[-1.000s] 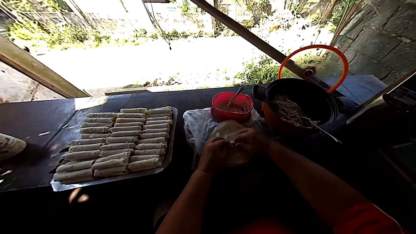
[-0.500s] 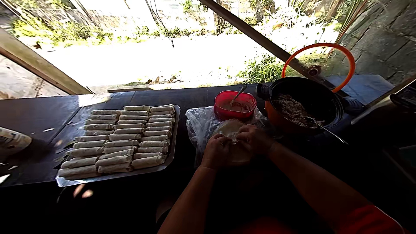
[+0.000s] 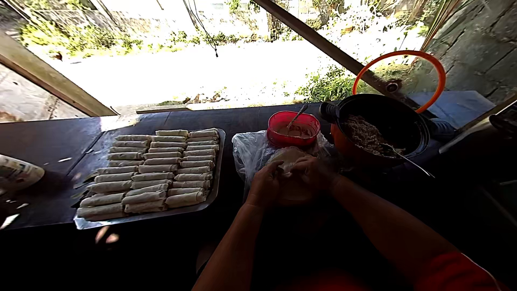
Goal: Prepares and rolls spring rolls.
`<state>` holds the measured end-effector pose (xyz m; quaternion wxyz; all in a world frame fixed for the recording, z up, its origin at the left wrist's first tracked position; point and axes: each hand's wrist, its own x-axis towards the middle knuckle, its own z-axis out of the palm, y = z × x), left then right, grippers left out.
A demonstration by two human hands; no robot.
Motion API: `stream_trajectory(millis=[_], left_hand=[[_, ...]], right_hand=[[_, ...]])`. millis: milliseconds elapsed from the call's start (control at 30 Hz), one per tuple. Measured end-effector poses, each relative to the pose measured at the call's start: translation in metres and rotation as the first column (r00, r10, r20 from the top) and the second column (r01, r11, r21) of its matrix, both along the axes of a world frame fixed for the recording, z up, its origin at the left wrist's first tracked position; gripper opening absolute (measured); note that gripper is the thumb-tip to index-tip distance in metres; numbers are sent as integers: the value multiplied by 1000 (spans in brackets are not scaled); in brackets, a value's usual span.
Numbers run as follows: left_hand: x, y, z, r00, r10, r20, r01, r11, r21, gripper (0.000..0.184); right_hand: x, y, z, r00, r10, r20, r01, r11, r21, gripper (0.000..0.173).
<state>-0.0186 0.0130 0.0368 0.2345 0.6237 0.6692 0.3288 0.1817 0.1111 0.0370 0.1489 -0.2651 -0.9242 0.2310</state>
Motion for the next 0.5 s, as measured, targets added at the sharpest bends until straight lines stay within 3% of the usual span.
stream_trajectory(millis=[67, 167, 300, 500], left_hand=[[0, -4, -4, 1000, 5, 27, -8, 992, 127, 38], [4, -6, -12, 995, -97, -24, 100, 955, 278, 35], [10, -3, -20, 977, -100, -188, 157, 935, 317, 27], [6, 2, -27, 975, -63, -215, 133, 935, 329, 23]], right_hand=[[-1, 4, 3, 999, 11, 31, -10, 999, -45, 26], [-3, 8, 10, 998, 19, 59, -12, 993, -115, 25], [-7, 15, 15, 995, 25, 96, -6, 980, -197, 23], [-11, 18, 21, 986, 14, 169, 25, 973, -228, 25]])
